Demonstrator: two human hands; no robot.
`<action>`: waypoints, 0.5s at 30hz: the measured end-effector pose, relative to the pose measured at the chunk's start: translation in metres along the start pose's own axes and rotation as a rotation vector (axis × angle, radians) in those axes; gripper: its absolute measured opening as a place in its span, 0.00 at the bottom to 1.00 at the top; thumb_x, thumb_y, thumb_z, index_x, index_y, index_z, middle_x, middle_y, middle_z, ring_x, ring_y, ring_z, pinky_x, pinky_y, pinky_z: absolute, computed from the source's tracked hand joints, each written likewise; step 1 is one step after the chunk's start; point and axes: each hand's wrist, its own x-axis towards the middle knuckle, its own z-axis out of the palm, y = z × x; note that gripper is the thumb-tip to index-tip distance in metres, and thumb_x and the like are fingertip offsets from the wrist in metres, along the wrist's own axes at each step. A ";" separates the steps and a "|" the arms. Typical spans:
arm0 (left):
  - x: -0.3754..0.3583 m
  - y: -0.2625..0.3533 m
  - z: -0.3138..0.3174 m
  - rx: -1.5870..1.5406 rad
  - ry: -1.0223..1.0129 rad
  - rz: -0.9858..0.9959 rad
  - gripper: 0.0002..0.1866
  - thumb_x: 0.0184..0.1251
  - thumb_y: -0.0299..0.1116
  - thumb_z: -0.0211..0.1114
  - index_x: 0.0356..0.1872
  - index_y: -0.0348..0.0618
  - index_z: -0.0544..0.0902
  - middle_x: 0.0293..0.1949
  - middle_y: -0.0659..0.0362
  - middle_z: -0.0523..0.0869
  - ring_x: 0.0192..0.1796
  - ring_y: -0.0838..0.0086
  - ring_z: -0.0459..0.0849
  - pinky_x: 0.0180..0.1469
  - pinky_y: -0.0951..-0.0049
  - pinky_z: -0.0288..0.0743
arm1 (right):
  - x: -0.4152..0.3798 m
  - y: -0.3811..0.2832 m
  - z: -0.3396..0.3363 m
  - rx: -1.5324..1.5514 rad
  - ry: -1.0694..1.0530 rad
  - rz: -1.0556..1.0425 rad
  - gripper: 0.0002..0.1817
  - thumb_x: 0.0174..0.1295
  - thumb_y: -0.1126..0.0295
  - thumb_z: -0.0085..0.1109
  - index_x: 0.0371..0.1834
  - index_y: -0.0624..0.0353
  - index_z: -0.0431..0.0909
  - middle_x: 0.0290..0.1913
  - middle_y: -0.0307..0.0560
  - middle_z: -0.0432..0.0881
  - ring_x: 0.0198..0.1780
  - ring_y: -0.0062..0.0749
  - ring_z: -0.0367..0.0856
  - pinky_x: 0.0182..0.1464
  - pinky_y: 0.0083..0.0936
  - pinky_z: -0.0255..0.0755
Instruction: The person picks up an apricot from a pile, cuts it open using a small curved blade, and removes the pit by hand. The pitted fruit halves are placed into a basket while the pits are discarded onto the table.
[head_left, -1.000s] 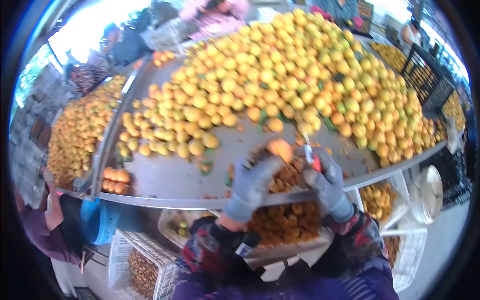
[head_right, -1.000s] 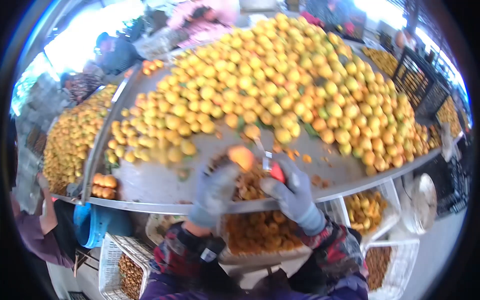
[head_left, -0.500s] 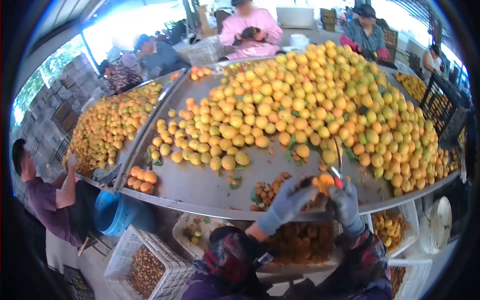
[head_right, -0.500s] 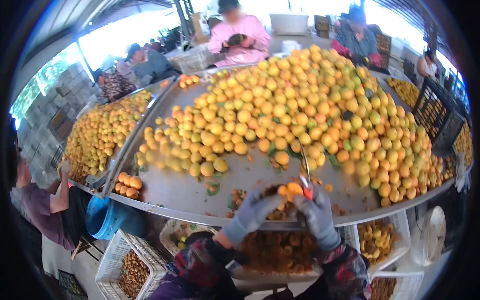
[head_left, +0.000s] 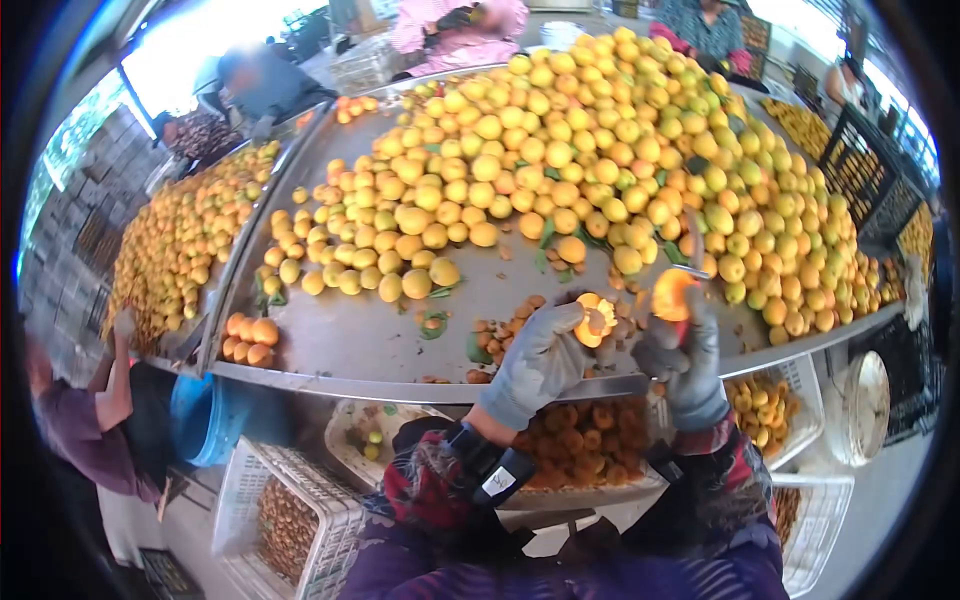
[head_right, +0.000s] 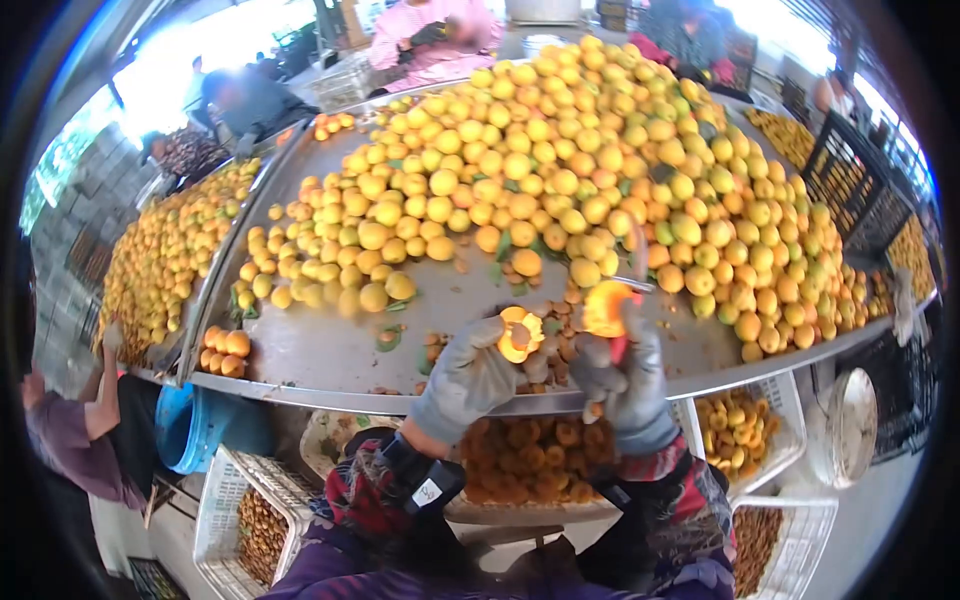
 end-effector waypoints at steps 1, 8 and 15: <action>0.000 0.001 -0.005 0.008 -0.002 0.021 0.17 0.71 0.37 0.52 0.55 0.39 0.75 0.48 0.53 0.82 0.49 0.66 0.81 0.52 0.63 0.75 | 0.000 -0.006 0.005 -0.018 0.019 -0.049 0.24 0.64 0.43 0.51 0.36 0.56 0.74 0.18 0.34 0.72 0.09 0.13 0.56 0.12 0.14 0.53; 0.002 0.004 -0.016 -0.049 0.136 0.110 0.17 0.71 0.33 0.53 0.58 0.40 0.71 0.50 0.52 0.81 0.53 0.66 0.80 0.53 0.66 0.76 | -0.051 -0.016 0.020 -0.817 -0.010 0.141 0.20 0.57 0.57 0.64 0.43 0.62 0.77 0.23 0.40 0.79 0.13 0.15 0.65 0.16 0.12 0.56; -0.001 0.010 -0.023 -0.020 0.019 -0.027 0.19 0.69 0.33 0.56 0.58 0.37 0.71 0.55 0.52 0.78 0.52 0.65 0.79 0.51 0.64 0.76 | -0.091 -0.006 0.003 -1.542 -0.061 0.248 0.24 0.53 0.56 0.68 0.47 0.61 0.76 0.26 0.52 0.77 0.29 0.40 0.78 0.36 0.33 0.71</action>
